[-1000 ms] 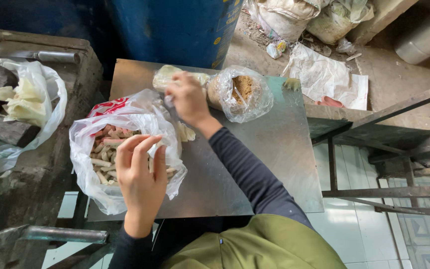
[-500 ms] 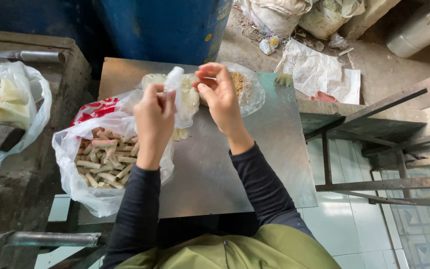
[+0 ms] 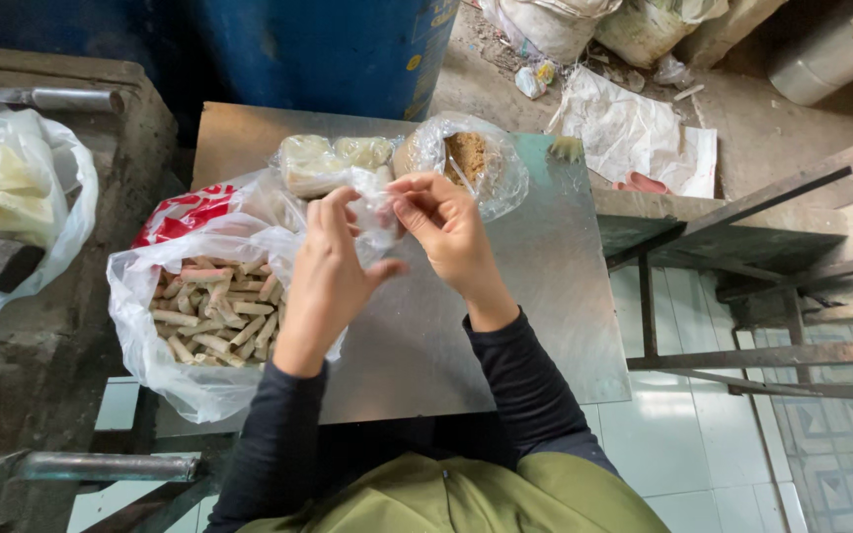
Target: The person sits at a metal table and folds triangular pastry wrappers, scoops brown filling from a plastic-lined container with a small spoon onto a wrapper, folds the wrapper over the filling, and sets the filled pastry aside. Finished rolled pastries are collected in a plastic bag on the table.
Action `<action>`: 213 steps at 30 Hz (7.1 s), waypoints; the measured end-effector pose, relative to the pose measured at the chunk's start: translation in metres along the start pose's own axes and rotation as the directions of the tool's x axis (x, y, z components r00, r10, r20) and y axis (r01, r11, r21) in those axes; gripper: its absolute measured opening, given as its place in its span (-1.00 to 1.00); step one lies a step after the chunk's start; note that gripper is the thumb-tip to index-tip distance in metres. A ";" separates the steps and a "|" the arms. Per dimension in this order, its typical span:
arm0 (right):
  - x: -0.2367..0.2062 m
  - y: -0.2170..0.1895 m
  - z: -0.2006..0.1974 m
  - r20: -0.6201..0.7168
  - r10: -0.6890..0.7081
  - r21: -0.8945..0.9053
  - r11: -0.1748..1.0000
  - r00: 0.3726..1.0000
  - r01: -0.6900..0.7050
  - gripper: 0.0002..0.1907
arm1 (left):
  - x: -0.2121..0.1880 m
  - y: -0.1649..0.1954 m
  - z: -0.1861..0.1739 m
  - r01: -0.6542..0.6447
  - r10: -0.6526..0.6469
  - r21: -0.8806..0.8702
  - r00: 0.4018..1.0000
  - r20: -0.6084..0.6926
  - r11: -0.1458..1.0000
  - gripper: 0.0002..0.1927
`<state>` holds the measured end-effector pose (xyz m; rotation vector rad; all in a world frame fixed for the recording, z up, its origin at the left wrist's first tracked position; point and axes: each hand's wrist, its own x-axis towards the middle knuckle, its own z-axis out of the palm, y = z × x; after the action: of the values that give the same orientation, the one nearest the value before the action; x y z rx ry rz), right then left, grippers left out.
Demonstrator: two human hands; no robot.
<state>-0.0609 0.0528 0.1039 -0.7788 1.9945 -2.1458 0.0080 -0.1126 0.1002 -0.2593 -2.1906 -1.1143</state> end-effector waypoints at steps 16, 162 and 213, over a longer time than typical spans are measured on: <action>-0.011 0.003 0.055 -0.055 -0.439 -0.690 0.666 0.897 0.283 -0.47 | -0.054 -0.016 -0.011 0.299 -0.299 -0.041 0.920 -0.254 0.953 -0.71; -0.077 0.053 -0.181 0.145 0.206 -0.379 0.915 0.968 -0.138 -0.91 | -0.054 -0.042 0.192 0.816 -0.149 -0.571 0.578 0.802 0.088 -0.40; -0.040 0.123 -0.213 -0.107 -0.357 -0.980 0.193 0.928 -0.039 -0.73 | -0.060 -0.023 0.170 0.859 -0.204 -0.512 0.498 0.843 -0.021 -0.42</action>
<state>-0.1509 0.2450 -0.0270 -0.7288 3.6129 -0.6637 -0.0354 0.0127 -0.0243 -0.1041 -1.6021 -3.2949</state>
